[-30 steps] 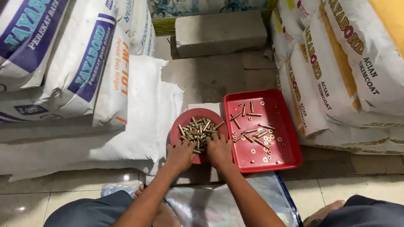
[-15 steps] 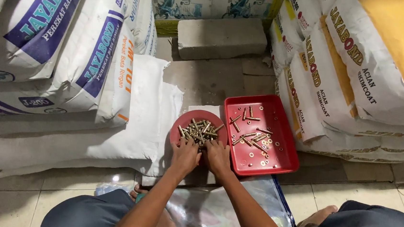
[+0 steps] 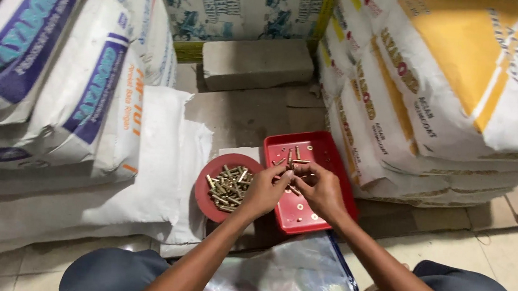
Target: Assembling small metal hardware by placing washers onto screws and then placing them into a tray while sitting on the floor.
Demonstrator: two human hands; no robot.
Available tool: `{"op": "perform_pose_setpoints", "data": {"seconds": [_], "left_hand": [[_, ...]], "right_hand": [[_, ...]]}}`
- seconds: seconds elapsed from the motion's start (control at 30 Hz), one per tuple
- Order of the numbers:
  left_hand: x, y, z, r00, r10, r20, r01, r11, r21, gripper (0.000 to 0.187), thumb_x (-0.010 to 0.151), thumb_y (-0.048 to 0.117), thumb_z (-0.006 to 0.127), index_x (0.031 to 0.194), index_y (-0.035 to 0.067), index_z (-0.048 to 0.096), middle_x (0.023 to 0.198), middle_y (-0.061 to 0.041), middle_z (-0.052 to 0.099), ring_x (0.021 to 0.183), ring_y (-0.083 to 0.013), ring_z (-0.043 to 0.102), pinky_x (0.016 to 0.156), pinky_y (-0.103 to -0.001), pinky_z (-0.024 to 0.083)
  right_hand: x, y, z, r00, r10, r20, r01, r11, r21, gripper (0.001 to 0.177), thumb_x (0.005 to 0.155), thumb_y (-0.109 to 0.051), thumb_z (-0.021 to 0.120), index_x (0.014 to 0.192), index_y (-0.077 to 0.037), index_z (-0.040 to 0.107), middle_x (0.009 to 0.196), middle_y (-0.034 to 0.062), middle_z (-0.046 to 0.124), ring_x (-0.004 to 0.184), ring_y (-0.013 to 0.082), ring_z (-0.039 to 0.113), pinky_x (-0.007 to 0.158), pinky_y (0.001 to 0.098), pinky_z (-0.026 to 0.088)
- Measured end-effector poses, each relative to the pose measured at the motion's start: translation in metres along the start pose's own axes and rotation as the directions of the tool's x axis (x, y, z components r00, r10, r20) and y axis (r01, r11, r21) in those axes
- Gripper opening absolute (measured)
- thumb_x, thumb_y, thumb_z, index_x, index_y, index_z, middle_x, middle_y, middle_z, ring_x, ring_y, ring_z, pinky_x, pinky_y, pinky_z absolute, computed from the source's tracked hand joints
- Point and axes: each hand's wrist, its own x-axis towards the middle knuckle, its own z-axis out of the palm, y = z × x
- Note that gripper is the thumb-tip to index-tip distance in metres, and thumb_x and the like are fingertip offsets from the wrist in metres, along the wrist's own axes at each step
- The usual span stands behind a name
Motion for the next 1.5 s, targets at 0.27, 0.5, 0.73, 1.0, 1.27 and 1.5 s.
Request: {"op": "perform_pose_setpoints", "data": {"seconds": [0.27,0.5,0.73,1.0,1.27,1.5], "left_hand": [[0.013,0.073,0.012,0.994,0.057,0.095,-0.044,0.991,-0.129,0.025,0.093,0.029,0.072,0.114,0.016,0.077,0.095,-0.008,0.079,0.093,-0.0187,0.075,0.080,-0.033,0.060],[0.019,0.069,0.032,0.988,0.013,0.151,0.046,0.924,-0.380,0.028,0.093,0.021,0.074,0.112,0.001,0.075,0.084,-0.014,0.078,0.080,-0.0150,0.070,0.071,-0.028,0.059],[0.009,0.051,0.052,0.973,-0.044,0.228,0.133,0.909,-0.394,0.029,0.094,0.026,0.075,0.109,0.001,0.074,0.081,-0.010,0.078,0.077,-0.0120,0.068,0.073,-0.025,0.055],[0.004,0.074,0.026,0.971,0.055,0.234,-0.051,0.998,-0.026,0.028,0.099,0.033,0.065,0.082,0.012,0.070,0.062,-0.005,0.073,0.063,-0.0191,0.068,0.068,-0.032,0.054],[0.011,0.038,0.041,0.948,0.017,0.316,0.070,0.963,-0.261,0.055,0.110,0.037,0.049,0.060,0.015,0.053,0.048,0.004,0.044,0.051,-0.0095,0.041,0.054,-0.023,0.038],[0.023,0.029,0.026,0.909,-0.024,0.417,0.101,0.982,-0.163,0.046,0.109,0.027,0.045,0.065,0.013,0.052,0.058,0.001,0.048,0.061,-0.0140,0.044,0.061,-0.028,0.041]], "right_hand": [[-0.028,-0.029,-0.054,0.981,-0.090,-0.170,0.111,0.987,0.117,0.026,0.081,-0.002,0.084,0.107,-0.001,0.077,0.094,0.0171,0.079,0.085,0.0249,0.077,0.080,0.0378,0.063],[-0.040,-0.007,-0.062,0.980,0.001,-0.199,0.059,0.954,0.293,0.017,0.099,-0.014,0.066,0.092,-0.001,0.075,0.065,0.0082,0.063,0.061,0.0151,0.060,0.058,0.0291,0.055],[-0.029,0.043,-0.053,0.985,0.173,0.022,-0.167,0.905,0.390,0.048,0.109,-0.031,0.046,0.077,-0.002,0.065,0.054,0.0135,0.053,0.045,0.0251,0.054,0.044,0.0346,0.044],[-0.033,0.006,-0.044,0.937,0.349,-0.012,-0.281,0.774,0.567,0.039,0.107,-0.025,0.051,0.082,0.001,0.066,0.065,-0.0011,0.034,0.056,0.0124,0.038,0.048,0.0275,0.034],[-0.029,-0.003,-0.051,0.989,0.082,-0.125,-0.023,0.910,0.414,0.037,0.105,-0.012,0.055,0.070,-0.001,0.062,0.058,0.0053,0.042,0.058,0.0153,0.043,0.054,0.0287,0.042],[-0.022,0.007,-0.055,0.996,0.091,-0.003,-0.085,0.949,0.304,0.027,0.104,-0.017,0.050,0.087,-0.002,0.064,0.064,0.0091,0.051,0.063,0.0203,0.056,0.061,0.0328,0.051]]}}
